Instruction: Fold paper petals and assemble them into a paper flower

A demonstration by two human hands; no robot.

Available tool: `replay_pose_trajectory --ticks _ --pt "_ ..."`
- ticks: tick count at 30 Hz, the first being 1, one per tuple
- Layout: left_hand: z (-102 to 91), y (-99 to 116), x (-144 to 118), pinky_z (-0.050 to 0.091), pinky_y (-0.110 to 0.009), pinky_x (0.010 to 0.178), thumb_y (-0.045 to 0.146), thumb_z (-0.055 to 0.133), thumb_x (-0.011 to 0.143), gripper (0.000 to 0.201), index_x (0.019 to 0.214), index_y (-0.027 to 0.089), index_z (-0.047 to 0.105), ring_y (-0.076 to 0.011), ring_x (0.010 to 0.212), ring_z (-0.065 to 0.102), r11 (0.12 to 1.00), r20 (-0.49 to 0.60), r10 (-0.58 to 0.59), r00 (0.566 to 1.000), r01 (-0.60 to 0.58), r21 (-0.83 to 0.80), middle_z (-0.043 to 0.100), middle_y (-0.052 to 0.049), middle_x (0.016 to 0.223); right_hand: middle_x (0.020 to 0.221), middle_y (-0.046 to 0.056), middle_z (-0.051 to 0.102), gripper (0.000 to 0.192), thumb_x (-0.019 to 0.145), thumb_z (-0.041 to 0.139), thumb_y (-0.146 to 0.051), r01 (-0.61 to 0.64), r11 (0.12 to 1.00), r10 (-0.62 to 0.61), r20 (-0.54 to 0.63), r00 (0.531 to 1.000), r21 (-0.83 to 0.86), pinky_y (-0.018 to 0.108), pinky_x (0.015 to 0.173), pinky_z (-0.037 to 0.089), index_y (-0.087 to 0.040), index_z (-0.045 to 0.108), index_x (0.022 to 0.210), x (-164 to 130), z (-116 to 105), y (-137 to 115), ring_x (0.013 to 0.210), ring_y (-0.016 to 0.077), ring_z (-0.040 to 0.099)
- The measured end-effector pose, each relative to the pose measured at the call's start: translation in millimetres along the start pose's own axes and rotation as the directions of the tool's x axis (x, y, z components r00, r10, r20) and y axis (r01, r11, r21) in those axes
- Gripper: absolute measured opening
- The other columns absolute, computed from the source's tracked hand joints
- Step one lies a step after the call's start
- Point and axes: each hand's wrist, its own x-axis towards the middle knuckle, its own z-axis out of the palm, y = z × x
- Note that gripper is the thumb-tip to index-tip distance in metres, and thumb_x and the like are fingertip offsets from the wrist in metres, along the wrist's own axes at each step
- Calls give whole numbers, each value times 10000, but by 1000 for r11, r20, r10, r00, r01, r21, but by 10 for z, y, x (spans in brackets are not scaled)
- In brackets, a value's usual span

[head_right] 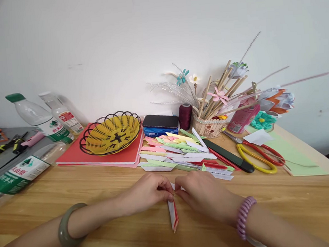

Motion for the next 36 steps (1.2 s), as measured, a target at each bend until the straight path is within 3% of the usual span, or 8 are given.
replay_pose_trajectory --ticks 6,13,18,21,23,27,36 --pt "54 25 -1 389 -219 584 260 650 655 209 834 156 621 -156 721 593 993 -97 -112 989 108 -51 679 -10 760 636 36 640 256 852 371 -179 29 990 -26 26 999 -140 267 491 228 -200 580 704 -209 -171 -53 558 169 558" --pt "46 110 -65 390 -228 612 248 563 721 139 707 156 666 -152 689 585 1000 -95 -26 995 27 7 689 -5 718 534 -11 598 228 804 446 -180 13 996 -12 -16 1000 94 237 453 245 -201 578 620 -133 -246 -312 455 102 470" --pt "51 127 -106 383 -213 570 211 524 736 180 668 135 673 -155 665 590 1000 -86 13 996 -14 -4 694 -10 702 705 11 672 200 832 477 -254 74 969 -61 -63 996 237 229 542 342 -207 653 751 -30 -257 -290 620 131 571" --pt "79 78 -89 407 -210 604 166 550 709 143 713 136 690 -146 668 599 999 -107 5 994 -10 -48 694 -15 715 840 37 681 235 863 426 -237 51 983 -26 -142 990 178 247 603 368 -220 659 884 -26 -201 -151 728 158 594" --pt "107 23 -66 422 -206 616 142 563 687 131 717 138 690 -138 665 600 995 -105 0 994 -11 -101 688 -14 709 842 35 671 193 825 479 -198 27 994 -14 -117 993 110 247 577 355 -229 652 906 -28 -118 -76 699 160 587" --pt "149 -65 -32 436 -203 613 133 559 682 122 696 135 680 -135 667 599 979 -98 29 995 -48 -200 680 -13 709 805 24 642 164 783 497 -122 55 995 -48 -77 996 88 232 544 325 -206 637 770 -13 35 -47 657 140 562" --pt "93 -12 -68 437 -207 632 122 581 667 113 698 136 689 -138 692 607 964 -76 10 997 -29 -263 690 -7 722 663 12 600 130 747 490 -150 -43 995 53 -118 992 92 241 506 265 -181 583 662 -92 121 -114 550 121 491"
